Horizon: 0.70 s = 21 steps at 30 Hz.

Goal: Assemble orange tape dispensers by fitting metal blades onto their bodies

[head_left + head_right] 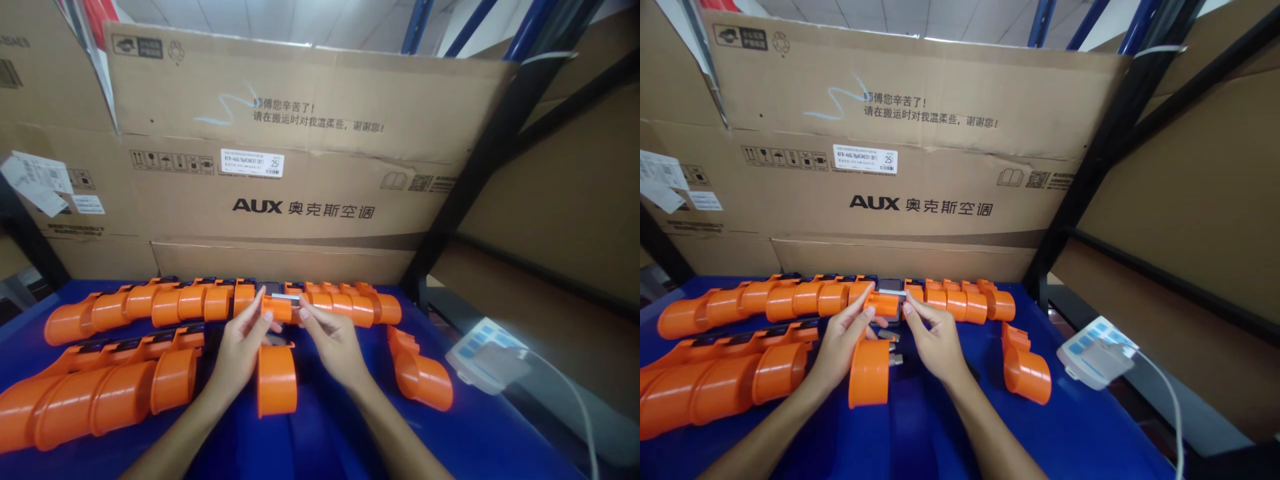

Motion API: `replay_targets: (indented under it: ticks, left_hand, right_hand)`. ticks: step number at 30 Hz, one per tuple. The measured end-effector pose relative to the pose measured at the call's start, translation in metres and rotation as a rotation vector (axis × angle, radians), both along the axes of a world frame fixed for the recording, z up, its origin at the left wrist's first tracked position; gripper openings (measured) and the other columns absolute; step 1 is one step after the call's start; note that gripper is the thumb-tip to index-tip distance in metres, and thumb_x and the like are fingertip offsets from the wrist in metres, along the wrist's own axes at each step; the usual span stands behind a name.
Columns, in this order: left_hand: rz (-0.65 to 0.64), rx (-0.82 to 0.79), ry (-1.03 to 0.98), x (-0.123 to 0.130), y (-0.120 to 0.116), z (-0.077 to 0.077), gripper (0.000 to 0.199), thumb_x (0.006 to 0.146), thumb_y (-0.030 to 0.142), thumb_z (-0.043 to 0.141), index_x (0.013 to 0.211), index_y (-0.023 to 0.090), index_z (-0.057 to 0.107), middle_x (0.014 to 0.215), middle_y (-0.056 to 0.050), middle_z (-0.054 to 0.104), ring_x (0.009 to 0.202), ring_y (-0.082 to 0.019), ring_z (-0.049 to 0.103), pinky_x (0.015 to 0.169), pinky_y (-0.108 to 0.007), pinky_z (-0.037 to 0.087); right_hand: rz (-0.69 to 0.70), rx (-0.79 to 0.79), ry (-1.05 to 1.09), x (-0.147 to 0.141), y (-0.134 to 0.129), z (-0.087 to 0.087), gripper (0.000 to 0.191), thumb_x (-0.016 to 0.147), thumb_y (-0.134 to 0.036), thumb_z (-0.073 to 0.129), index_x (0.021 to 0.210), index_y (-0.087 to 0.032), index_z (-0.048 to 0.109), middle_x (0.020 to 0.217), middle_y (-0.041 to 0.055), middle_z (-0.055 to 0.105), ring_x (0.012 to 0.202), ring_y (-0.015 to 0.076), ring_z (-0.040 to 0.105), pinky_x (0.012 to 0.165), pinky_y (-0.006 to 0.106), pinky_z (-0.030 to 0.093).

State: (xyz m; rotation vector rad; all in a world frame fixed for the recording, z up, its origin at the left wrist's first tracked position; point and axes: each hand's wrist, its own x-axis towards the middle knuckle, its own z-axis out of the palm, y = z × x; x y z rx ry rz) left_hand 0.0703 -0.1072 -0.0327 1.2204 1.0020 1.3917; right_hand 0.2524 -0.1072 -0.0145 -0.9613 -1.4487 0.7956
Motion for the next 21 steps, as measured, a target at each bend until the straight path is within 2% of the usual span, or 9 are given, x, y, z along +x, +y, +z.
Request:
replay_targets:
  ticks: [3,6,9,12,14,16,18,21]
  left_hand:
    - [-0.03,-0.005,0.029,0.001,-0.001,-0.001,0.081,0.087,0.059,0.068,0.154,0.019,0.047,0.083,-0.006,0.075,0.065,-0.016,0.064,0.058,-0.025,0.047]
    - [-0.047,-0.006,0.05,-0.001,0.0,-0.001,0.078,0.088,0.058,0.068,0.153,0.02,0.048,0.083,-0.005,0.075,0.063,-0.015,0.063,0.059,-0.024,0.046]
    - [-0.049,-0.022,0.055,-0.004,0.002,0.001,0.076,0.087,0.057,0.069,0.151,0.02,0.051,0.082,-0.006,0.076,0.061,-0.014,0.062,0.059,-0.023,0.046]
    - [-0.024,-0.036,-0.004,-0.006,0.003,0.004,0.074,0.087,0.056,0.069,0.149,0.02,0.053,0.082,-0.007,0.075,0.06,-0.014,0.062,0.057,-0.022,0.044]
    - [0.001,-0.043,-0.051,-0.006,0.003,0.007,0.074,0.086,0.055,0.07,0.149,0.019,0.053,0.08,-0.006,0.074,0.059,-0.013,0.061,0.056,-0.021,0.044]
    - [0.014,-0.056,-0.089,-0.006,0.001,0.011,0.076,0.085,0.054,0.071,0.149,0.017,0.052,0.08,-0.005,0.073,0.058,-0.013,0.062,0.056,-0.022,0.045]
    - [0.015,-0.066,-0.115,-0.006,0.0,0.014,0.077,0.085,0.054,0.072,0.149,0.016,0.051,0.079,-0.005,0.072,0.058,-0.014,0.062,0.057,-0.023,0.047]
    - [0.014,-0.07,-0.117,-0.006,-0.002,0.017,0.078,0.084,0.054,0.072,0.148,0.016,0.051,0.078,-0.005,0.072,0.057,-0.014,0.063,0.056,-0.023,0.047]
  right_hand:
    - [0.046,0.023,-0.061,-0.002,-0.005,0.005,0.031,0.092,-0.045,0.07,0.114,-0.028,0.08,0.112,0.0044,0.08,0.114,0.0326,0.071,0.109,0.058,0.049]
    - [0.081,0.028,-0.116,0.0,-0.005,0.009,0.028,0.093,-0.045,0.068,0.111,-0.028,0.081,0.109,0.0039,0.08,0.113,0.0322,0.071,0.106,0.056,0.05]
    - [0.082,0.004,-0.187,0.009,0.001,0.012,0.029,0.095,-0.044,0.063,0.108,-0.025,0.081,0.099,0.0033,0.081,0.098,0.0291,0.073,0.091,0.047,0.058]
    - [-0.082,-0.043,-0.403,0.028,0.006,0.017,0.025,0.093,-0.041,0.062,0.094,-0.021,0.078,0.083,0.0044,0.078,0.075,0.0239,0.07,0.068,0.034,0.053]
    - [-0.215,-0.157,-0.739,0.043,0.006,0.02,0.02,0.087,-0.039,0.068,0.085,-0.021,0.074,0.074,0.0048,0.073,0.069,0.0229,0.066,0.061,0.031,0.045]
    - [-0.293,-0.306,-0.977,0.059,0.002,0.024,0.023,0.078,-0.042,0.077,0.085,-0.02,0.07,0.075,0.0063,0.072,0.07,0.0247,0.065,0.06,0.031,0.04]
    - [-0.254,-0.412,-1.08,0.072,-0.003,0.026,0.034,0.07,-0.043,0.084,0.091,-0.021,0.067,0.084,0.0072,0.073,0.076,0.0263,0.066,0.062,0.031,0.04]
    - [-0.168,-0.489,-1.1,0.085,-0.011,0.026,0.043,0.064,-0.042,0.088,0.095,-0.022,0.065,0.093,0.0071,0.072,0.081,0.026,0.066,0.063,0.03,0.04]
